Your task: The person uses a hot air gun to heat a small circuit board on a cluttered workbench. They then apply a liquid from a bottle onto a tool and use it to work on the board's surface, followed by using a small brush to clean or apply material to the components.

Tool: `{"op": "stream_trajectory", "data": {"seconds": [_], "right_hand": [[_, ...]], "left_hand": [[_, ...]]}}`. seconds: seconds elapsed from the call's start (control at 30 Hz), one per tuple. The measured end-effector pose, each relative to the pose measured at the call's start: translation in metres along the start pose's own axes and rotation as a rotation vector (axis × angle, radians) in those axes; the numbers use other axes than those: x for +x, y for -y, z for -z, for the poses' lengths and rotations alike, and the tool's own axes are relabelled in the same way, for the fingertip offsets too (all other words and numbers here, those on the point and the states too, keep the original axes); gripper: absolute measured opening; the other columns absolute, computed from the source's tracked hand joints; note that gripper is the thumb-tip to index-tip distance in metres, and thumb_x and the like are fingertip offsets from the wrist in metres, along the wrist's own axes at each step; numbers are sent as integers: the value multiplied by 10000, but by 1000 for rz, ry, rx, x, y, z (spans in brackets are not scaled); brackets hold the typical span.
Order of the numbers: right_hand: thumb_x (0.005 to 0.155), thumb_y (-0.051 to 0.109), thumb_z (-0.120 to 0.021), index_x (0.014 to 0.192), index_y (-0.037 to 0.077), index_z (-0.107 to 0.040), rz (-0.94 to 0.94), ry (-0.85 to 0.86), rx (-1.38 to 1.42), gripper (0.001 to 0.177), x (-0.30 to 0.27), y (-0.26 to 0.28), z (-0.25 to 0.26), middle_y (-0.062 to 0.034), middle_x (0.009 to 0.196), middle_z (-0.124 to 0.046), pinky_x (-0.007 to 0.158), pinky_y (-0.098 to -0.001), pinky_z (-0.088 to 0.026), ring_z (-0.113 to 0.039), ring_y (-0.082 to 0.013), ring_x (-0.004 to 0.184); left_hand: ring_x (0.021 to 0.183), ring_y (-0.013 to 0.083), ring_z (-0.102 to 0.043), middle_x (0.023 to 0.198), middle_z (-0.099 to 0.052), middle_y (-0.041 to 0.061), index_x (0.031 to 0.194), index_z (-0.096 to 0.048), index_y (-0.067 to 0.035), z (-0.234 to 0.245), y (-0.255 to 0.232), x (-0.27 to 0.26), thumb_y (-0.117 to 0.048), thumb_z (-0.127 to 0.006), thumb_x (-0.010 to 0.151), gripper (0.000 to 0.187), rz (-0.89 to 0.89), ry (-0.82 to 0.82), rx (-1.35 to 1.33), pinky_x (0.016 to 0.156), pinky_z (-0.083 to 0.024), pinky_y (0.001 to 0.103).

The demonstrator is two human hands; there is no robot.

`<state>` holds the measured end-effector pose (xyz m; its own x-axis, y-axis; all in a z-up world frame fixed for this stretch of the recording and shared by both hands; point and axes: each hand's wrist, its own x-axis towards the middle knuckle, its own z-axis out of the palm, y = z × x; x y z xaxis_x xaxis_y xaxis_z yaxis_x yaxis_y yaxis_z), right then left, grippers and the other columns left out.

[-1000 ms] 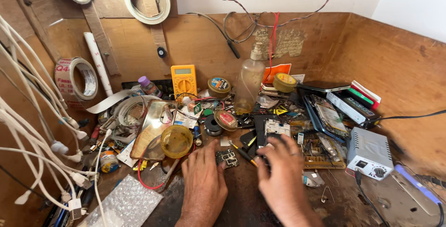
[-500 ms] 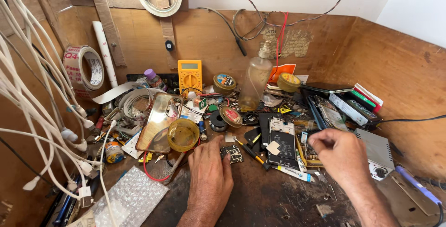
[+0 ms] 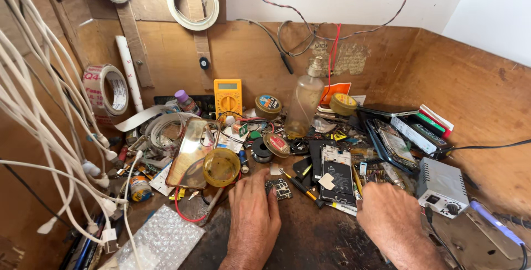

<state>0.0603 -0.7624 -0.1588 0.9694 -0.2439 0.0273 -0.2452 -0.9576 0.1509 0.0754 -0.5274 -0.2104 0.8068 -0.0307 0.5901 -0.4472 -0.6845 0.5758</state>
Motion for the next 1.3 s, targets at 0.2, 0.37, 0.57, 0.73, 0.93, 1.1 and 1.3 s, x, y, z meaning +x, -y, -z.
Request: {"op": "stream_trajectory", "data": {"seconds": [0.2,0.37,0.57,0.73,0.93,1.1,1.3], "right_hand": [[879,351,-732,879,38,-741,1,-13,46,313,2,-5,-1,-181,901,-757,863,-485,-603,-755,-341,936],[841,378,-798,936,32,-756,-120,127,145,362,7,-4,2,-186,922,-772,860,-445,-631,-795,-306,880],[767,420,-857,905,99,-811,-230,23,349,353,11,-12,-2,-155,882,-806,873,-433,-625,-786,-303,846],[752,302,-842,831,67,-762,-228,-245,472,261,16,-18,-4,-161,772,-783,809,-441,-620,-770,-338,771],[789,170,-822,839,34,-694,-149,-434,663,193,14,-18,20,-125,768,-774,669,-386,-621,-772,-245,669],[825,130,-819,850,10,-672,-39,-726,746,191,3,-21,33,-131,756,-755,668,-346,-585,-750,-201,683],[904,6,-745,932,-29,-633,57,-811,1237,120,-28,-14,24,-154,848,-745,632,-291,-578,-719,-177,720]], "left_hand": [[1130,354,-554,1155,-639,168,1255,-547,-9,-3,1,0,-84,-636,892,381,2,-9,1,971,-402,504],[1153,332,-544,1172,-625,168,1270,-531,-17,-1,1,2,-77,-614,908,375,71,71,-5,997,-380,501],[1160,328,-537,1167,-619,164,1272,-533,-29,0,0,3,-87,-612,905,379,82,82,-6,1002,-376,493],[1164,333,-529,1166,-617,167,1265,-534,-22,0,0,3,-84,-602,918,360,93,104,9,1003,-370,498],[1167,337,-526,1169,-621,164,1277,-545,-20,1,-1,2,-88,-605,912,375,74,73,12,1006,-374,498],[1157,342,-535,1168,-626,170,1250,-557,-7,-3,2,1,-81,-605,913,349,42,39,12,998,-382,500],[1121,341,-583,1141,-669,155,1199,-613,-18,1,-1,0,-48,-611,891,309,-45,-91,-77,962,-435,482]]}}
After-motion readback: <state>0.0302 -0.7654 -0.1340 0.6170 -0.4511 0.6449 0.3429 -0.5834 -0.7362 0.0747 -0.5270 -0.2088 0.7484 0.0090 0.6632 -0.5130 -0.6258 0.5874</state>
